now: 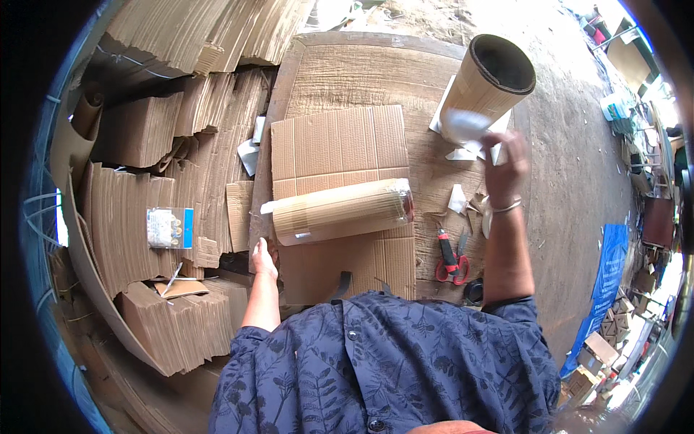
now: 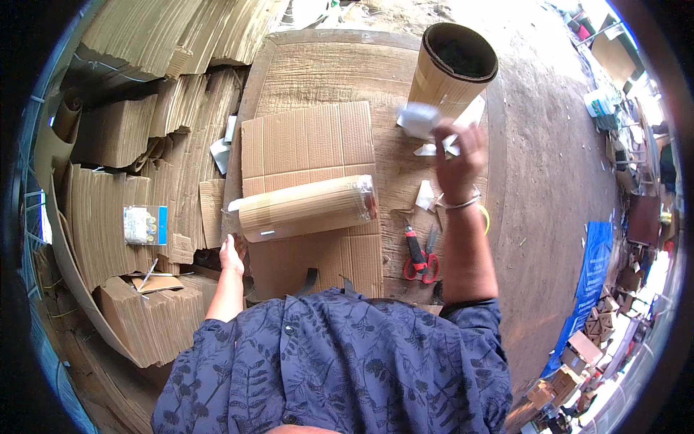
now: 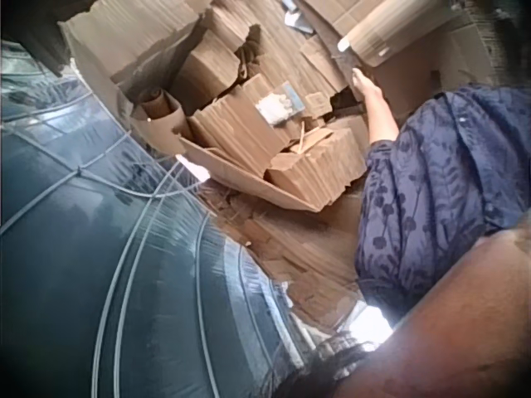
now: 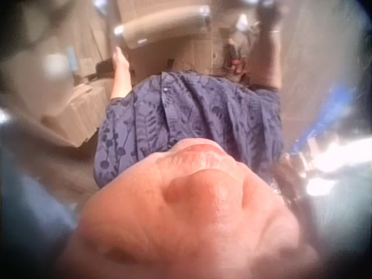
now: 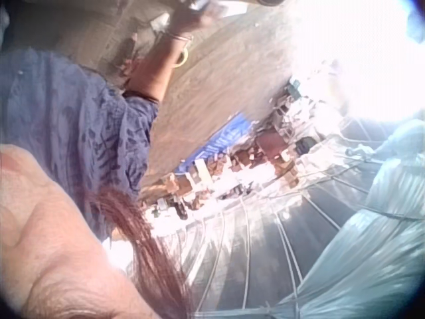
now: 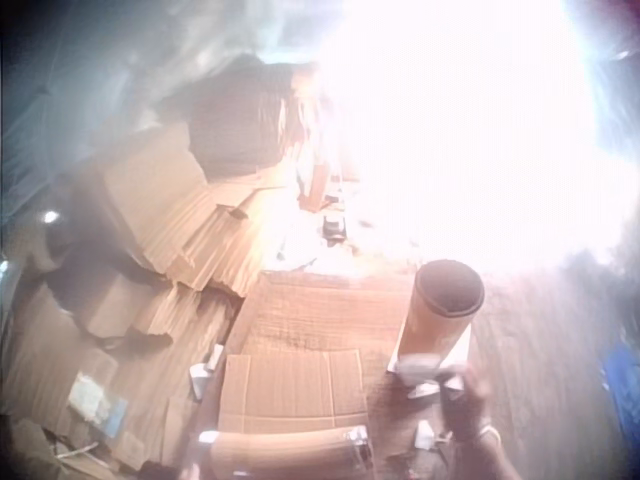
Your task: The person assembles a small triangular cardboard structure using a tape dispenser, then applies a shipping label to a flat cardboard piece. They proceed to cut a large cardboard sheet with a utility knife and roll it into a tube, securing it with tape.
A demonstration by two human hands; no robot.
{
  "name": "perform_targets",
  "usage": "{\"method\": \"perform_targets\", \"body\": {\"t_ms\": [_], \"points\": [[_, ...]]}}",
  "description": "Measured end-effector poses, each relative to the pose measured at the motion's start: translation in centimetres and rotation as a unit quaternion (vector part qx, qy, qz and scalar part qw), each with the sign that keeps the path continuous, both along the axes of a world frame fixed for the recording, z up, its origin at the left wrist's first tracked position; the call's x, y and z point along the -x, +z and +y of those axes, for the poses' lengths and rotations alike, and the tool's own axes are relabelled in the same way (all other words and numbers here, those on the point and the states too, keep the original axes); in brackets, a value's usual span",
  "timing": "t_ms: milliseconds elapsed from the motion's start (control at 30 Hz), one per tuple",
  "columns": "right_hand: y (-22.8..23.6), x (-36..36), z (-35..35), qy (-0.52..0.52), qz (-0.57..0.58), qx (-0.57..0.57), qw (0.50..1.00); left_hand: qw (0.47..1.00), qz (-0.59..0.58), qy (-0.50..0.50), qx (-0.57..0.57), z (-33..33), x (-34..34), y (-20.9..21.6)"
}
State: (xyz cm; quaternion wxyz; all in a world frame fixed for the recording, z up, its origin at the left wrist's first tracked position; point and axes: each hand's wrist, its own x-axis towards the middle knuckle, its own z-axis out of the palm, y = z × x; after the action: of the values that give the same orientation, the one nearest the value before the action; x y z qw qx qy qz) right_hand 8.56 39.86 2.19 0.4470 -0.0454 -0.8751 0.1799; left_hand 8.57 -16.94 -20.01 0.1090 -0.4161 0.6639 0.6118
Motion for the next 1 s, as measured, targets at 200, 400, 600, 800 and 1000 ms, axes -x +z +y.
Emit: {"method": "perform_targets", "body": {"t_ms": [200, 400, 600, 800, 1000], "points": [[10.2, 7.1, 9.3, -0.022, -0.104, 0.318, 0.942, 0.995, -0.026, -0.096, 0.009, 1.1, -1.6, 0.9], [3.9, 4.3, 5.6, -0.047, -0.050, 0.262, 0.963, 0.991, 0.027, -0.122, -0.047, 0.3, -5.3, 6.3], [-17.7, 0.8, -4.7, 0.103, -0.457, 0.089, 0.879, 0.996, 0.041, -0.083, -0.012, 1.3, -6.8, 4.0], [-24.2, -2.5, -6.4, 0.134, -0.544, 0.337, 0.757, 0.963, 0.111, -0.219, 0.109, 4.1, -3.2, 1.9], [-20.7, -3.6, -8.2, 0.107, -0.536, 0.450, 0.707, 0.919, 0.179, -0.300, 0.186, 5.9, 2.8, 1.5]]}}
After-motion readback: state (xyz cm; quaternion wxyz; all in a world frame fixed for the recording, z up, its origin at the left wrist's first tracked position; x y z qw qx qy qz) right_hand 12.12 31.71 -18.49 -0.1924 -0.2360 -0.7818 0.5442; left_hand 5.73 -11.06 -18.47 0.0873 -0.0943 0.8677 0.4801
